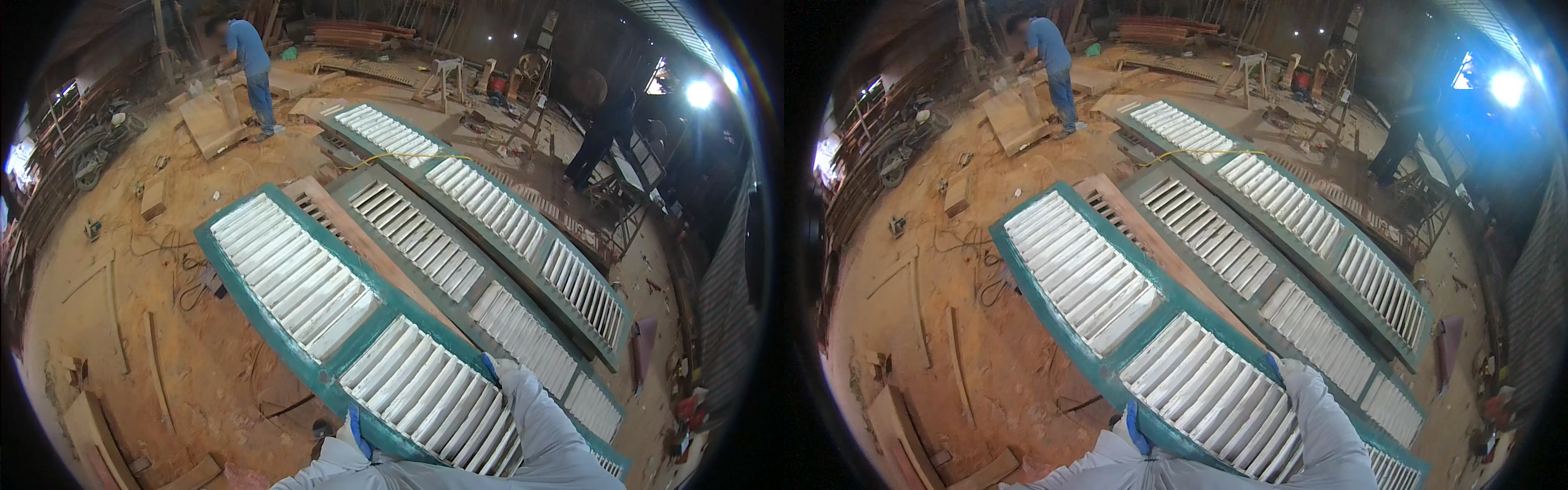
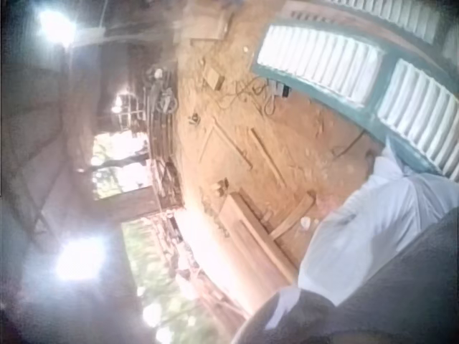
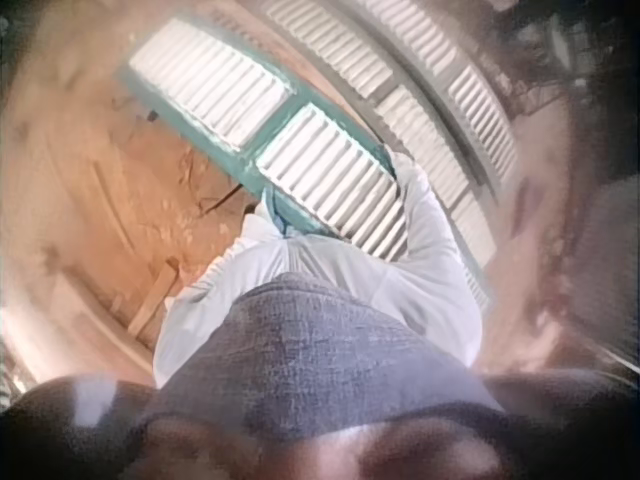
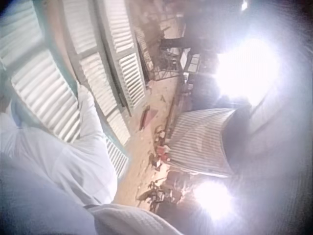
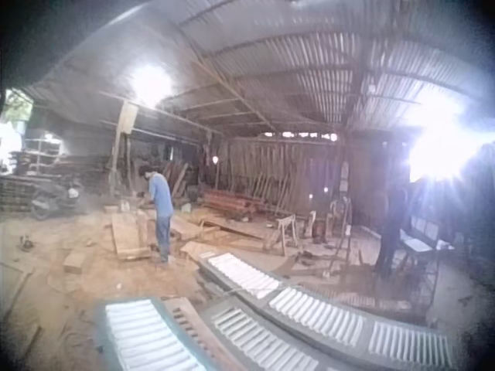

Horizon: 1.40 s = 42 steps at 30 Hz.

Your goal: The person sands a long green-framed wooden slat panel using a handheld power sander, moving the tool along the slats. After sanding, they carry the panel and place it on a stack of similar panels. The person then walks to a table and handles a metal thermos and a water bottle.

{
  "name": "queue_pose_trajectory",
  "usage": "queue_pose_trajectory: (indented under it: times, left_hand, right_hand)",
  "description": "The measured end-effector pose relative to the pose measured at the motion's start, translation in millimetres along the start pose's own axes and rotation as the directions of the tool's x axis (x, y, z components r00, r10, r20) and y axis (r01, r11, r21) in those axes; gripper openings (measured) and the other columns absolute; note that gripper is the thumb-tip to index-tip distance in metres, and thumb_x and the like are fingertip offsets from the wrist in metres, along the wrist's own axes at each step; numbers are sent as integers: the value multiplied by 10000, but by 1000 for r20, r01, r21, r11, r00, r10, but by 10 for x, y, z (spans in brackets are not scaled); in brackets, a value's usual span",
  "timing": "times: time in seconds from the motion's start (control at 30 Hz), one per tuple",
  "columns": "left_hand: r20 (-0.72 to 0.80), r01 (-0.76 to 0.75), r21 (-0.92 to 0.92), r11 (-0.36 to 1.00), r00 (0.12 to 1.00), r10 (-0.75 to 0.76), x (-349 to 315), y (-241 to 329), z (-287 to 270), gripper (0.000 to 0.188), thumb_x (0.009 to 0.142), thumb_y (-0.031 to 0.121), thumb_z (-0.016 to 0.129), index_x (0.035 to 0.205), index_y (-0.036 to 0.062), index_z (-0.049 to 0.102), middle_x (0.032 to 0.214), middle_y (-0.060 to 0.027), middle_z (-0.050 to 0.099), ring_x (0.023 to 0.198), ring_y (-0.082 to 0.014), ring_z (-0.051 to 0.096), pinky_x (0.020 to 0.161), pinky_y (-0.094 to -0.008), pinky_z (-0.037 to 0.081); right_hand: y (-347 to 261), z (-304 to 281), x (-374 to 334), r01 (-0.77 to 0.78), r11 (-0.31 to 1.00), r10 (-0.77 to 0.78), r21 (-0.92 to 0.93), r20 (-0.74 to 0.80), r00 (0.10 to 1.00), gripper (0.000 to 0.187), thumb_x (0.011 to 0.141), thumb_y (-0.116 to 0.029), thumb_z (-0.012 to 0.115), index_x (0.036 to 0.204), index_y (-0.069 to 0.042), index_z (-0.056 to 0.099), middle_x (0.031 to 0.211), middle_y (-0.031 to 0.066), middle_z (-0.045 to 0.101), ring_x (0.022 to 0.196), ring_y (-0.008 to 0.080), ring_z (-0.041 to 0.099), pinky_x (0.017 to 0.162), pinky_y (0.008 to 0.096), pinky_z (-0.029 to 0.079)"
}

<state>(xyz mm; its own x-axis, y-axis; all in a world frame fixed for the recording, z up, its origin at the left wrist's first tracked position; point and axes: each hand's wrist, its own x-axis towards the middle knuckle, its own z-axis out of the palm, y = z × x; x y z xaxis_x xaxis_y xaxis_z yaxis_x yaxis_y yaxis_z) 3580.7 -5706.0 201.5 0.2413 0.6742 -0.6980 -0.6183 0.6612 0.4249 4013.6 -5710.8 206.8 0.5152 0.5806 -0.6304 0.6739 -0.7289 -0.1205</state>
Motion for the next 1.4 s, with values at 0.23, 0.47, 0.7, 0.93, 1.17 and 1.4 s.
queue_pose_trajectory:
  times: [0.23,0.47,0.7,0.93,1.17,1.4]
  left_hand:
    - [-13,-50,54,997,999,50,244,-170,527,336,1026,370,528,1067,45,604,867,-98,660,780,-239,648,715,-377,542]
    - [71,-295,416,860,954,292,617,-380,812,329,1020,355,551,1124,47,603,885,-88,651,796,-217,638,747,-358,536]
    - [-48,-96,272,957,992,113,1250,-586,1036,323,1002,364,576,1066,48,600,896,-108,649,786,-251,642,721,-395,549]
    - [-194,117,81,990,976,-100,2140,-935,1222,506,1035,440,483,1348,45,532,951,-90,665,833,-262,662,743,-406,544]
    - [-121,98,-21,995,988,-100,2883,-1039,1836,314,960,416,642,1010,108,613,890,-83,645,780,-262,634,724,-466,548]
    - [-105,124,87,988,988,-114,3139,-1216,2371,356,944,480,642,1005,130,627,843,-48,647,708,-202,629,624,-390,555]
  right_hand:
    - [248,-133,550,-28,999,26,24,53,998,707,953,-702,324,1305,-176,639,1297,158,630,1200,314,591,1029,419,416]
    - [263,-316,1080,-19,998,14,56,98,995,684,954,-691,349,1301,-178,638,1280,155,639,1189,311,596,1015,419,426]
    - [320,-547,1670,-33,997,24,75,112,993,661,954,-680,375,1297,-179,637,1263,151,648,1178,309,600,1001,418,436]
    - [522,-842,2236,-53,994,45,94,93,995,638,954,-664,402,1291,-176,637,1243,151,656,1165,310,605,989,419,445]
    - [747,-1190,2888,-42,995,37,95,57,998,611,955,-632,432,1279,-158,640,1219,159,663,1147,318,612,978,421,451]
    - [1082,-1341,3170,-67,990,60,125,59,996,585,956,-601,462,1267,-140,643,1194,168,669,1129,326,619,968,422,456]
